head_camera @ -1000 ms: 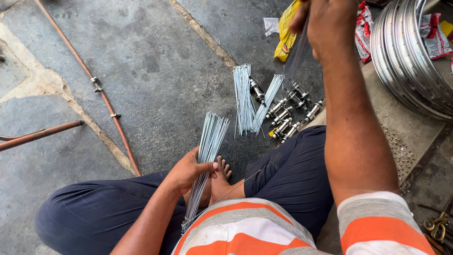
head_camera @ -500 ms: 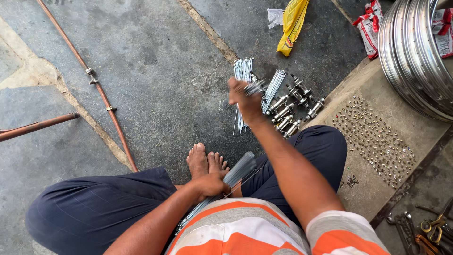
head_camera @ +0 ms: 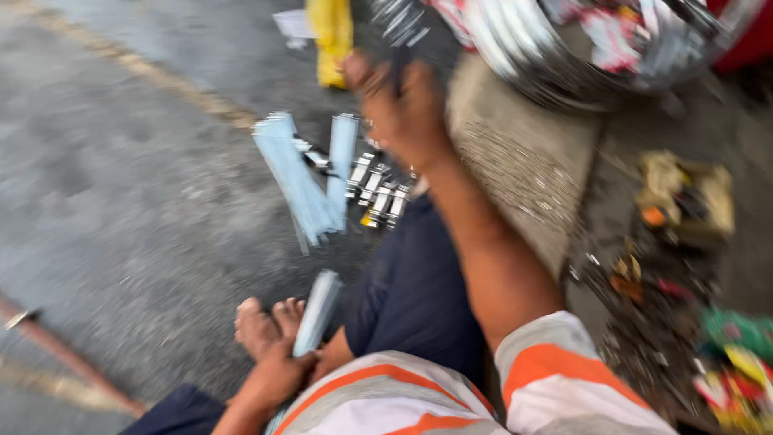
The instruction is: The person sits on the floor and assembles thin metal rods into cylindrical metal components. They pick up rods, insert them into the components, and place the assembled units on the floor. The person handles multiple rods and components throughout the task.
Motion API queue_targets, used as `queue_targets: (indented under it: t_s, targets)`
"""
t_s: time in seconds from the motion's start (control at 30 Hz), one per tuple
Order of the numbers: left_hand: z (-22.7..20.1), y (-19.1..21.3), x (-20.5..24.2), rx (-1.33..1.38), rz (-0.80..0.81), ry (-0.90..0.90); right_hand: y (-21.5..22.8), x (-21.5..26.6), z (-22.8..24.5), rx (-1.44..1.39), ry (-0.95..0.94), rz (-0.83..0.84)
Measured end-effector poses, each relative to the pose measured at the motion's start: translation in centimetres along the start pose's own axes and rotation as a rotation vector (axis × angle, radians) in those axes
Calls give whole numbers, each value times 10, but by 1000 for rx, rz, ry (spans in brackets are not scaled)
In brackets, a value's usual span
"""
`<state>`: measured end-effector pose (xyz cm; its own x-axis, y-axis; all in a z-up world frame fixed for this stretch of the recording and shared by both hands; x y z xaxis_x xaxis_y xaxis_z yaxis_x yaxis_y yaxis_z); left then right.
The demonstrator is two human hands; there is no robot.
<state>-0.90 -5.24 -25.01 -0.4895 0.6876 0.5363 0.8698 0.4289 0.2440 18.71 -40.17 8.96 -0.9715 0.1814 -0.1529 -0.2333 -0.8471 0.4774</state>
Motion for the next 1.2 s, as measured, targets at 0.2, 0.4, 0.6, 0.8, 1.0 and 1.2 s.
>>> queue_targets:
  t_s: [0.2, 0.4, 0.6, 0.8, 1.0, 1.2]
  targets:
    - [9, 36, 19, 621, -110, 518, 181, 128, -139, 243, -764, -134]
    - [-37, 82, 14, 579, -153, 400, 105, 319, -340, 490, -957, 218]
    - [-88, 97, 21, 575, -153, 401, 57, 371, -391, 612, -984, 129]
    - [-150, 91, 49, 771, -139, 333, 98, 296, -285, 858, -891, 154]
    - [-221, 77, 56, 752, 82, 63, 64, 187, -97, 74, -299, -49]
    - [-250, 77, 55, 647, -35, -134, -109, 166, -2, -996, -300, 377]
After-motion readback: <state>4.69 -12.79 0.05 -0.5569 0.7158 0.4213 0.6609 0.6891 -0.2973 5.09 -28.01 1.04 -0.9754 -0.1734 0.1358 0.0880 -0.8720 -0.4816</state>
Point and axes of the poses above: each hand's wrist, its own x-axis away from the middle knuckle, its own y-axis out of the back of the hand, z = x × y, the point moved 7 cm from there along -x, towards the middle knuckle, and after that the axes turned 9 degrees about z, right-handed, at the moved point
